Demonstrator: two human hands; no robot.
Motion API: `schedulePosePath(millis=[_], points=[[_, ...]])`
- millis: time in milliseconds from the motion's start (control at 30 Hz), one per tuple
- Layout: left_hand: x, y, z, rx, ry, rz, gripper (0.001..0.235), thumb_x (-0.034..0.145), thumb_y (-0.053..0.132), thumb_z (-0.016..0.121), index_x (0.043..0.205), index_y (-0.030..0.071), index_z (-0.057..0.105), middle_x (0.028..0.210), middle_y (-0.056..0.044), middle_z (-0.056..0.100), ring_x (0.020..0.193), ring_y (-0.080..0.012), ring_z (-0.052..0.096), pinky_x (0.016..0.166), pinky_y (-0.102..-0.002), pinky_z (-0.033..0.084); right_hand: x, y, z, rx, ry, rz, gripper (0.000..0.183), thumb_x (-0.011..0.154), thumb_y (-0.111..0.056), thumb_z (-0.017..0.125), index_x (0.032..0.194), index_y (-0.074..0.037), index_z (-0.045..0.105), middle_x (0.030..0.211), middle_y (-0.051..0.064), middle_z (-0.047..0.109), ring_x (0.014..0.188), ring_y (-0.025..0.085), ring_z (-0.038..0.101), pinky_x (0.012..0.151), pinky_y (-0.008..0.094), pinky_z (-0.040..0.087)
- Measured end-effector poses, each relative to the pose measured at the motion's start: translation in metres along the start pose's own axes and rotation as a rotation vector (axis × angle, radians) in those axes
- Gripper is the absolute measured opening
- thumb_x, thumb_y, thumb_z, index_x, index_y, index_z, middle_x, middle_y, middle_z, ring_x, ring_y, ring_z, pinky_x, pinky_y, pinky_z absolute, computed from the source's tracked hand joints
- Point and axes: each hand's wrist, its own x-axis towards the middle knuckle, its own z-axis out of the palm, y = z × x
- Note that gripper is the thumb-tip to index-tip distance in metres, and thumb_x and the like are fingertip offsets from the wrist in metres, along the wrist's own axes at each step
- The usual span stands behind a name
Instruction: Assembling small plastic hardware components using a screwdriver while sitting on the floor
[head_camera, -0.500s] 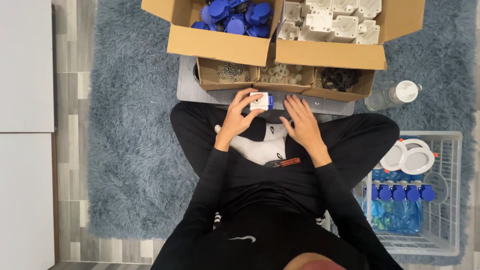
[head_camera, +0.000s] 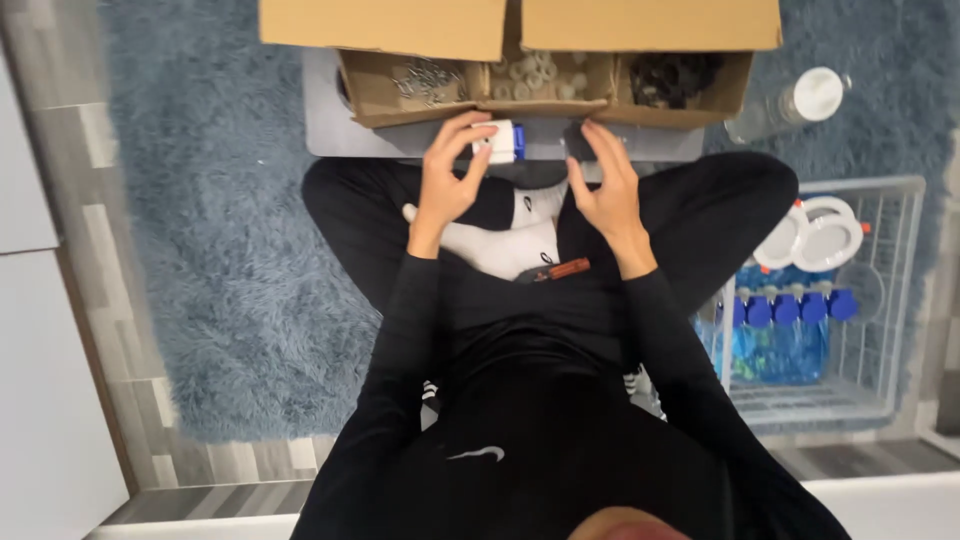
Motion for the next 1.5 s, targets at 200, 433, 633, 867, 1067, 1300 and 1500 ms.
schedulePosePath(millis=[200,433,633,867,1067,1300,1500], points=[[0.008,0.02,0.002,-0.022,0.005,-0.088,0.01,0.108,0.007,0.072,0.118,0.009,0.072,0.131,-0.013,0.072,0.127,-0.0293,0.069,0.113,-0.042,0.052,0.004,-0.002,-0.019,-0.022,-0.024,0.049,0.03,0.11,-0.004,0.076,0.136,0.008,0.067,0.137,0.025,0.07,0.129,0.04,0.067,0.114,0.049,0.054],[0.007,0.015,0.018,-0.085,0.07,-0.153,0.016,0.107,0.01,0.073,0.106,0.011,0.058,0.127,-0.014,0.074,0.123,-0.0299,0.071,0.108,-0.041,0.051,0.01,-0.007,-0.008,-0.18,-0.164,-0.145,0.032,0.11,-0.017,0.078,0.135,0.002,0.074,0.131,0.018,0.071,0.119,0.036,0.066,0.1,0.046,0.05],[0.001,-0.007,0.021,-0.069,0.131,-0.148,0.024,0.103,0.01,0.082,0.113,0.01,0.06,0.127,-0.013,0.077,0.122,-0.0284,0.072,0.11,-0.046,0.049,0.004,0.018,-0.003,-0.241,-0.021,-0.198,0.026,0.101,-0.016,0.086,0.124,-0.005,0.082,0.125,0.011,0.077,0.109,0.033,0.067,0.093,0.043,0.051],[-0.004,0.006,0.015,-0.012,0.021,-0.049,0.024,0.113,0.013,0.063,0.134,0.011,0.076,0.14,-0.014,0.07,0.134,-0.0357,0.067,0.116,-0.051,0.049,0.012,0.011,-0.017,-0.199,0.009,-0.149,0.021,0.103,-0.011,0.083,0.123,-0.003,0.081,0.122,0.012,0.078,0.107,0.032,0.07,0.091,0.041,0.052],[-0.002,0.002,0.027,-0.098,0.074,-0.083,0.015,0.105,0.01,0.078,0.12,0.01,0.078,0.131,-0.012,0.076,0.125,-0.0311,0.073,0.11,-0.045,0.053,0.028,-0.022,0.007,0.163,-0.027,-0.09,0.041,0.098,-0.015,0.086,0.136,-0.002,0.075,0.134,0.02,0.073,0.119,0.041,0.07,0.101,0.048,0.054],[-0.002,0.004,0.037,-0.076,0.075,-0.187,0.03,0.099,0.021,0.088,0.111,0.012,0.061,0.125,-0.008,0.079,0.118,-0.0279,0.075,0.104,-0.045,0.053,0.021,-0.021,0.056,0.289,-0.032,-0.062,0.058,0.092,-0.018,0.093,0.143,0.0,0.069,0.138,0.023,0.071,0.126,0.044,0.069,0.108,0.051,0.053],[0.0,0.021,0.016,0.022,-0.079,-0.01,0.029,0.109,0.012,0.069,0.136,0.011,0.076,0.139,-0.011,0.072,0.131,-0.035,0.068,0.112,-0.048,0.052,0.019,-0.017,0.056,0.316,-0.039,-0.058,0.06,0.091,-0.019,0.094,0.143,-0.002,0.069,0.137,0.021,0.072,0.127,0.041,0.07,0.11,0.049,0.053]])
